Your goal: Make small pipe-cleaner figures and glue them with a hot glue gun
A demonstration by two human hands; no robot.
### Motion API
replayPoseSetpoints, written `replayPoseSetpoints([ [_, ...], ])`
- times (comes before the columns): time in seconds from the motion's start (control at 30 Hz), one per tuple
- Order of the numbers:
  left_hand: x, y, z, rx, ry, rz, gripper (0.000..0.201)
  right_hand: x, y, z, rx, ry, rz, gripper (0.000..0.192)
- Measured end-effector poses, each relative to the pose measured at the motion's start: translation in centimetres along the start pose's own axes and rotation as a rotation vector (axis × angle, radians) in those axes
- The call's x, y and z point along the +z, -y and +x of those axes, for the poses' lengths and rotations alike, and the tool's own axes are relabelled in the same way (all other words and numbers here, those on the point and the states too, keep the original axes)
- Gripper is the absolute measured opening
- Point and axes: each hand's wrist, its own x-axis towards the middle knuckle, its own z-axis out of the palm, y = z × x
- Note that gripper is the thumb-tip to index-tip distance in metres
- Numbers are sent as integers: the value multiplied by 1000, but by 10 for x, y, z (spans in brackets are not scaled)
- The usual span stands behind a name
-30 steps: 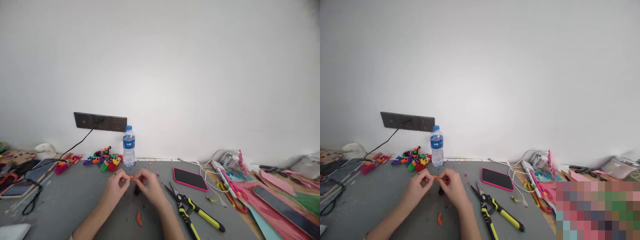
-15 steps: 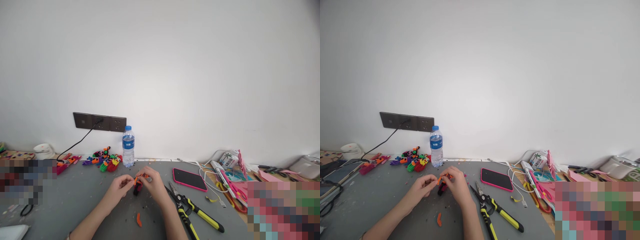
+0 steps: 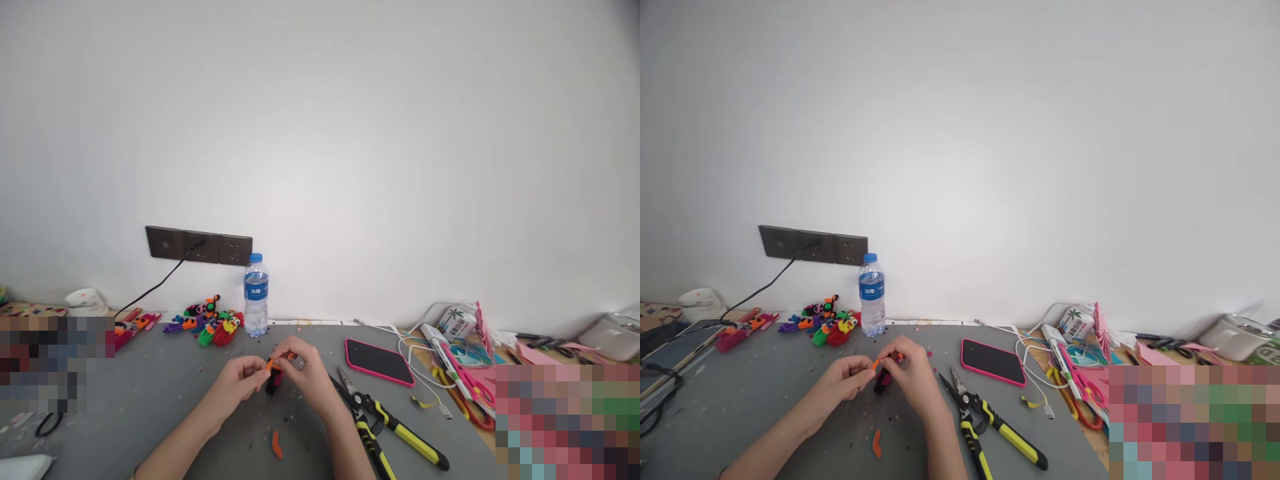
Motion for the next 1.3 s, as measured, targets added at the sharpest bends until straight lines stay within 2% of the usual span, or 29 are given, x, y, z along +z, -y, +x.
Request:
replayPoseSetpoints([
  [0.13, 2, -7, -2, 35, -113, -23, 44, 6, 0, -1, -2, -36, -35, 15],
  [0.3, 7, -4, -1, 36, -271, -230, 47, 24, 1, -1, 19, -71, 10, 12],
  [0.37, 8, -2, 0, 45, -299, -299, 46, 27, 1, -2, 20, -69, 26, 12],
  [0.53, 9, -7, -4, 50, -162, -332, 42, 17, 1, -2, 15, -111, 72, 14],
  [0.7, 9, -14, -8, 19, -27, -222, 47, 3, 3, -3, 41, 1, 99, 18],
  [0.93, 9, -13, -9, -12, 143, -168, 44, -2, 8, -5, 103, 89, 233, 16],
  [1.17, 6, -13, -12, -17, 198, -191, 35, -4, 13, -4, 122, 142, 304, 16],
  [1.3, 4, -9, -10, 53, 113, -173, 36, 0, 13, -4, 108, 89, 196, 15],
])
